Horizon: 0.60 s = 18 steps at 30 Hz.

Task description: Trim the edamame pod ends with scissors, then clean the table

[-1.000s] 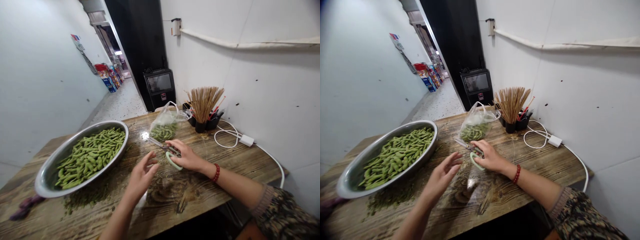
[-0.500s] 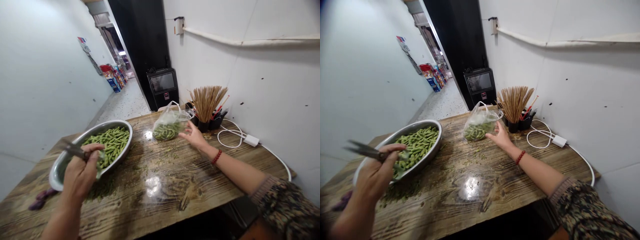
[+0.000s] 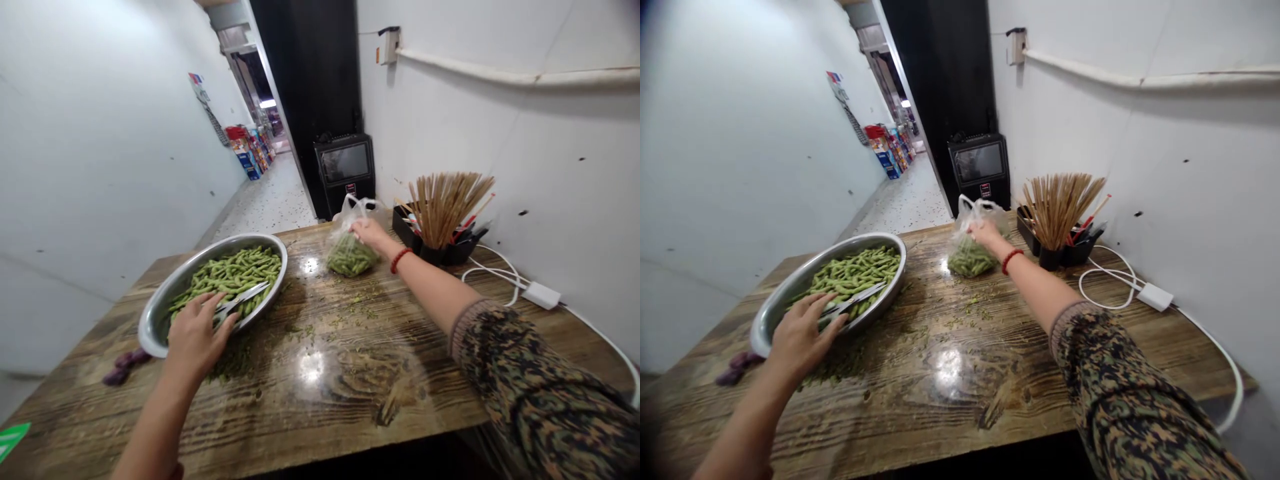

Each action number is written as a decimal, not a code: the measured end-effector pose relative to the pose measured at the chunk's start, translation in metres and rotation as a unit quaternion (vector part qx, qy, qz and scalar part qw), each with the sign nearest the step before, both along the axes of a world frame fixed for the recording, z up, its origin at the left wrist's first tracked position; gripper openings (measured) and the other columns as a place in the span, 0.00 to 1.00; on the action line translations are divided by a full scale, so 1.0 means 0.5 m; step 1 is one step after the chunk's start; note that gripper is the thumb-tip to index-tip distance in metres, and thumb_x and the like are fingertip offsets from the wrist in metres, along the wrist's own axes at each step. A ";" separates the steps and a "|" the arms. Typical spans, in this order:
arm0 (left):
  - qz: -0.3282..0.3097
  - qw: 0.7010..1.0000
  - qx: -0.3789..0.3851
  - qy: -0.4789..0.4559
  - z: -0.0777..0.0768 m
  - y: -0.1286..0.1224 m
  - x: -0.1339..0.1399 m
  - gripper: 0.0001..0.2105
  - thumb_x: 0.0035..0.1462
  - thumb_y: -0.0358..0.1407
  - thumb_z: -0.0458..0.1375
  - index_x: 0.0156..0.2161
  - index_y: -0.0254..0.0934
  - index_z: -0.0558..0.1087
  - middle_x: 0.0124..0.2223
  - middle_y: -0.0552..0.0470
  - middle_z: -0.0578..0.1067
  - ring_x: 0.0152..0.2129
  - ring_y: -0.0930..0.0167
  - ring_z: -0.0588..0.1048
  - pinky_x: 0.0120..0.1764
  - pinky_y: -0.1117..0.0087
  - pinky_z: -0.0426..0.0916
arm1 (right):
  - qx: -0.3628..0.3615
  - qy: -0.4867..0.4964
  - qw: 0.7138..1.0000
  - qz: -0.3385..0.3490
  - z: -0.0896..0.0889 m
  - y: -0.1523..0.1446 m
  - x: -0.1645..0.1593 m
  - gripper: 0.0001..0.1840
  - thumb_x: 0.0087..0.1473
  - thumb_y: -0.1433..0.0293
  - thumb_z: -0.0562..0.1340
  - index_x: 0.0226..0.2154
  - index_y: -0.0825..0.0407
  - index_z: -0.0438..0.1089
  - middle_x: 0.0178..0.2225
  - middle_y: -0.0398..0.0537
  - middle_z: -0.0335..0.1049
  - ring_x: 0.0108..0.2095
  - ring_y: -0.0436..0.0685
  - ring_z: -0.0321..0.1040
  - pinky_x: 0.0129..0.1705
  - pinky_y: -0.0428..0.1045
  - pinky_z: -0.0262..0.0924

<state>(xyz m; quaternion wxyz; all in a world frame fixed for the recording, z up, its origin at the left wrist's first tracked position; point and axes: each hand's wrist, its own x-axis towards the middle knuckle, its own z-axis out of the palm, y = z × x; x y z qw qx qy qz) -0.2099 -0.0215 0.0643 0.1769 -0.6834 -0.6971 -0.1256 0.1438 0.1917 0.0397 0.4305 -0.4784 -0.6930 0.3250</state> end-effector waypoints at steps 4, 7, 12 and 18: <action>0.001 0.998 0.013 -0.056 -0.017 -0.045 -0.006 0.23 0.59 0.47 0.47 0.52 0.34 0.67 0.53 0.36 0.68 0.52 0.55 0.67 0.55 0.54 0.60 | 0.008 0.131 0.991 -0.009 0.094 0.017 -0.051 0.17 0.64 0.66 0.46 0.26 0.53 0.61 0.15 0.35 0.49 0.13 0.44 0.43 0.16 0.40 0.41; 0.011 0.997 0.033 -0.076 -0.039 -0.050 -0.004 0.22 0.60 0.47 0.45 0.50 0.35 0.69 0.53 0.38 0.68 0.52 0.56 0.66 0.56 0.54 0.59 | 0.030 0.213 0.976 0.018 0.165 0.022 -0.101 0.17 0.65 0.66 0.47 0.26 0.52 0.59 0.17 0.35 0.48 0.15 0.43 0.43 0.16 0.39 0.39; 0.025 0.994 0.048 -0.091 -0.046 -0.052 0.011 0.19 0.60 0.44 0.46 0.50 0.37 0.69 0.53 0.39 0.69 0.54 0.56 0.65 0.57 0.52 0.57 | 0.046 0.310 0.945 0.091 0.219 0.005 -0.146 0.18 0.65 0.64 0.50 0.24 0.52 0.57 0.19 0.35 0.47 0.16 0.41 0.44 0.17 0.38 0.39; -0.056 0.969 0.107 -0.217 0.003 -0.064 0.139 0.23 0.56 0.42 0.56 0.56 0.39 0.62 0.60 0.40 0.62 0.58 0.56 0.60 0.60 0.50 0.53 | 0.056 0.186 0.955 0.225 0.201 -0.153 -0.157 0.17 0.65 0.66 0.51 0.26 0.54 0.63 0.17 0.35 0.51 0.17 0.41 0.47 0.19 0.39 0.42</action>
